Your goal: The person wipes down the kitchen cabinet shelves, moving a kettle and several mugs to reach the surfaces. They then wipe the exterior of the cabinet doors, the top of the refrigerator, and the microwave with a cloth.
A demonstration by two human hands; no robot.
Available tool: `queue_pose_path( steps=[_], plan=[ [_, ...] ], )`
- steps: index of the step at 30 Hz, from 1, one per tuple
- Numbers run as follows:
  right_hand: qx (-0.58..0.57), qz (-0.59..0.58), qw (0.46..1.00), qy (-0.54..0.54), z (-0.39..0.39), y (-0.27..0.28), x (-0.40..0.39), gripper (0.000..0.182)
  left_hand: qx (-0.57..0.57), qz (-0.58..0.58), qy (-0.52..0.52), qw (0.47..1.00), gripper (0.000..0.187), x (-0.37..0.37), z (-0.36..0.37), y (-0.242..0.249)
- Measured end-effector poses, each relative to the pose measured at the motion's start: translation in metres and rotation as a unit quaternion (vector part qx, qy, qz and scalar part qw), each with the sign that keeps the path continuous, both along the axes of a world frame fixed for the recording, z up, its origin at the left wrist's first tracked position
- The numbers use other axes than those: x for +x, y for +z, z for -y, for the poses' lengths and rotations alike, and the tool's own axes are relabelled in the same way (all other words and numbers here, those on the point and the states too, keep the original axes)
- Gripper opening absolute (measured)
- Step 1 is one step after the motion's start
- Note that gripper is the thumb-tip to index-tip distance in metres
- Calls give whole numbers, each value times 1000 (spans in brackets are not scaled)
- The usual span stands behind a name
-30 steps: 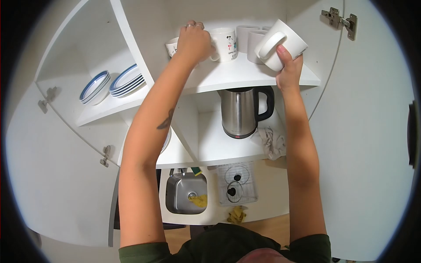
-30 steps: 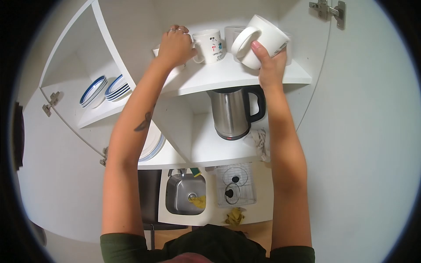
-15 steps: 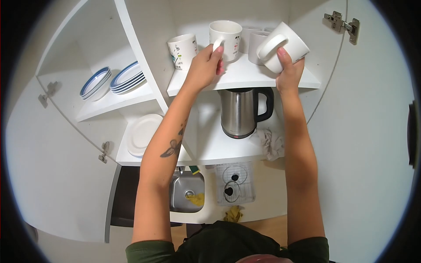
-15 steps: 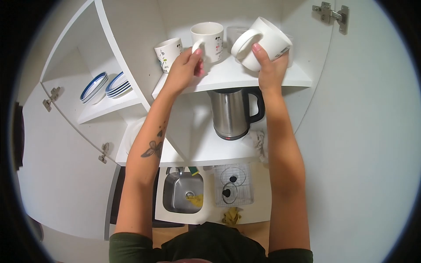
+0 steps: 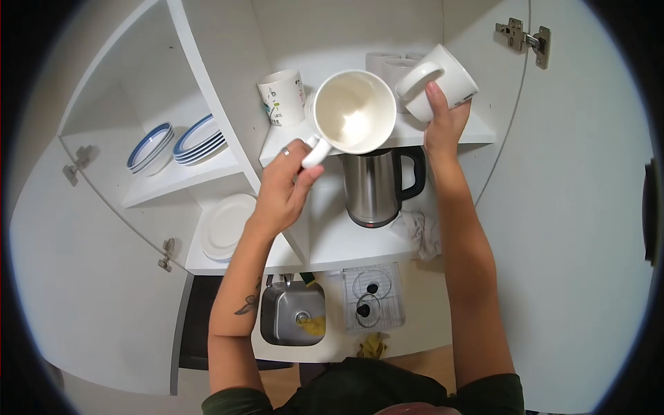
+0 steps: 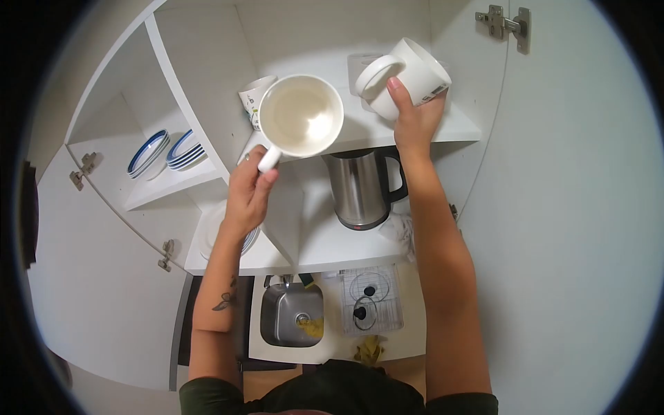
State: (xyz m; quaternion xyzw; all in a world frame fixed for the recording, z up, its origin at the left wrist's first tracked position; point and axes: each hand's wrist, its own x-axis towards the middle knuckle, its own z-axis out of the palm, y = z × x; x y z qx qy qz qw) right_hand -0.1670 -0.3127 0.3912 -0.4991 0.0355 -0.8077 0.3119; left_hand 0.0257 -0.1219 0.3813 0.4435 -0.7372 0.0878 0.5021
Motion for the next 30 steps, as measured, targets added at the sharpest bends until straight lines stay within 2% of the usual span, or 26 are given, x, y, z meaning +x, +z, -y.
queue_pose_path(
  steps=[4, 7, 8, 10, 12, 14, 15, 17, 18, 20, 21, 24, 26, 27, 29, 30],
  plan=[
    [-3, 14, 1000, -7, 2, 0, 2, 63, 14, 42, 154, 987, 34, -15, 5, 46],
    [14, 17, 999, -36, 2, 0, 2, 64, -11, 173, 224, 959, 42, -11, 47, 87],
    [16, 13, 999, -31, 2, -1, 2, 64, -14, 214, 254, 943, 43, -11, 62, 99],
    [10, 29, 999, -38, 3, 1, 3, 66, -6, 284, 290, 914, 32, -20, 86, 119],
    [11, 10, 999, -46, 2, 0, 2, 64, -10, 375, 339, 863, 24, -20, 125, 123],
    [10, -6, 998, -54, 1, 2, 3, 62, 91, 434, 419, 793, 30, -52, 125, 133],
    [5, 12, 999, -35, 1, 2, 4, 66, 94, 433, 421, 792, 30, -58, 133, 130],
    [1, 32, 999, -17, 1, 2, 4, 69, 142, 491, 458, 727, 26, -62, 158, 126],
    [2, 33, 999, -23, 0, 2, 4, 71, 143, 492, 458, 727, 26, -59, 168, 122],
    [2, 34, 999, -30, 1, 2, 3, 72, 67, 593, 456, 661, 21, -51, 190, 107],
    [3, 35, 999, -33, 1, 3, 3, 73, 66, 593, 457, 660, 21, -50, 199, 101],
    [3, 40, 999, -30, -1, 4, 5, 75, 108, 593, 490, 630, 16, -55, 217, 89],
    [4, 38, 999, -25, -4, 3, 4, 76, 167, 627, 535, 542, 10, -61, 224, 83],
    [11, 36, 999, -31, -6, 3, 4, 77, 168, 625, 536, 542, 10, -60, 232, 81],
    [17, 34, 999, -35, -6, 4, 5, 77, 236, 645, 531, 496, 11, -50, 253, 82],
    [21, 33, 999, -38, -6, 4, 5, 77, 236, 643, 532, 497, 11, -43, 264, 82]
  ],
)
